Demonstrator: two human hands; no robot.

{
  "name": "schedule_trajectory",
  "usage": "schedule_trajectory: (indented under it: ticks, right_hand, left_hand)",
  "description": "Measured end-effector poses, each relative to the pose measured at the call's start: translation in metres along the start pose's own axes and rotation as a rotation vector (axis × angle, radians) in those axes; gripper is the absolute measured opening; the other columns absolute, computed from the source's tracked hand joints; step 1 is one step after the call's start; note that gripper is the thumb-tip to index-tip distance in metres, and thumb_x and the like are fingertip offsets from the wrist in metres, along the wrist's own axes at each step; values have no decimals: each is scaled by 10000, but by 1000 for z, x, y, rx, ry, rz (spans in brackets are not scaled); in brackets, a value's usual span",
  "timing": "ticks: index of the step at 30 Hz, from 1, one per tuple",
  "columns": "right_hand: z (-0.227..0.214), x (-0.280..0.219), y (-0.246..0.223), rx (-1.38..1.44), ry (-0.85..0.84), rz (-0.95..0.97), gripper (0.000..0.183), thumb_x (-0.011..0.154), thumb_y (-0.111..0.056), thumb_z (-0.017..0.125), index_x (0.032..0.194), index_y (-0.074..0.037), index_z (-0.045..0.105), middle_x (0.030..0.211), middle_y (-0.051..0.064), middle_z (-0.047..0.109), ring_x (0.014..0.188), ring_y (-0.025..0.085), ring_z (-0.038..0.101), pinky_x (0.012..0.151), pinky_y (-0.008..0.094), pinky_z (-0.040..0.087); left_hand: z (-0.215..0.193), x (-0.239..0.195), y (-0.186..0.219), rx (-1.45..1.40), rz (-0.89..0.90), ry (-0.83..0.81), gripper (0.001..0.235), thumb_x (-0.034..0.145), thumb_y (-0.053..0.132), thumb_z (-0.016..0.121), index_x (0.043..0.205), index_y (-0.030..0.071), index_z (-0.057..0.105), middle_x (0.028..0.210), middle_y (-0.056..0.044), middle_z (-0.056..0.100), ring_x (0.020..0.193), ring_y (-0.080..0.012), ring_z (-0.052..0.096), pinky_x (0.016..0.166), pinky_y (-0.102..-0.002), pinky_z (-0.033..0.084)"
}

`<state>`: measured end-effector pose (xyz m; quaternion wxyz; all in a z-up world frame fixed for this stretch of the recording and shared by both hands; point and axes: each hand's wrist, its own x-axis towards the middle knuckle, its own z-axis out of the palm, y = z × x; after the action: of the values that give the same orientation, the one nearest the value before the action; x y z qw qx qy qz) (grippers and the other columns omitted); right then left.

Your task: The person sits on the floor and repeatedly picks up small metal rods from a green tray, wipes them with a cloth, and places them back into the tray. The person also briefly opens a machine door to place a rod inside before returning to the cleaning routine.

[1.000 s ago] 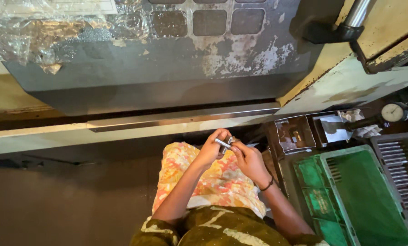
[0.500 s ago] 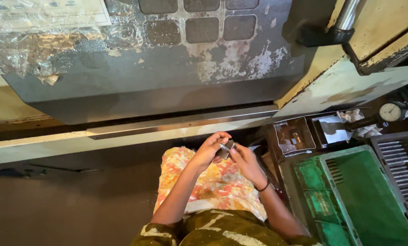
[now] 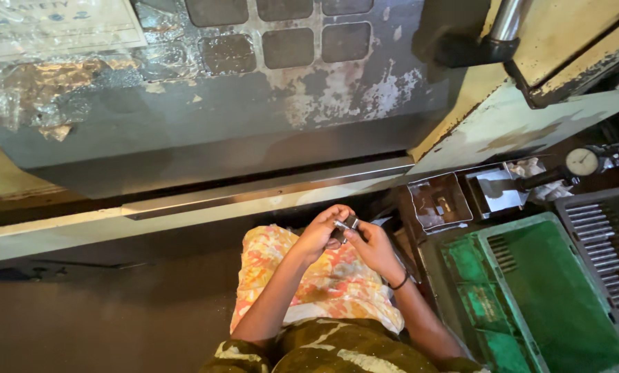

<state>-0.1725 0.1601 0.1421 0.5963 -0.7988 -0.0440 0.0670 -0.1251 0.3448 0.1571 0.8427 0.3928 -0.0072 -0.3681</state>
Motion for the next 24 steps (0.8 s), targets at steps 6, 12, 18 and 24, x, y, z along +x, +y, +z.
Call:
schedule_trajectory:
  ticks: [6,12,18,24]
  right_hand:
    - [-5,-3,-6,54,42,-44,193,938,-154,708,1007,26,705,794,-50,664,724,2,539,601,215,454]
    - [-19,-13,-25,-26,141,24,159,900,-129,760,967,13,734,716,-52,615,648,-6,475,526,207,392]
    - [-41,-31,-17,-38,207,66,183,907,-134,762,820,0,672,649,-40,565,614,5,460,508,221,364]
    - [-63,-57,15,0,401,101,211,927,-139,764,814,-15,636,680,-53,512,643,10,422,526,233,321]
  left_hand:
    - [7,7,-3,40,-33,50,182,1049,308,572,1083,132,604,709,23,517,473,-49,297,440,-228,227]
    - [13,20,-11,-13,-28,-6,173,1063,293,547,1099,132,600,753,33,491,494,-48,334,445,-217,240]
    - [14,46,-31,72,18,11,198,1069,284,523,1141,118,602,763,27,515,491,-54,383,432,-216,276]
    - [15,112,-69,329,41,-11,171,1065,232,500,1198,158,579,822,39,557,561,-66,464,477,-227,361]
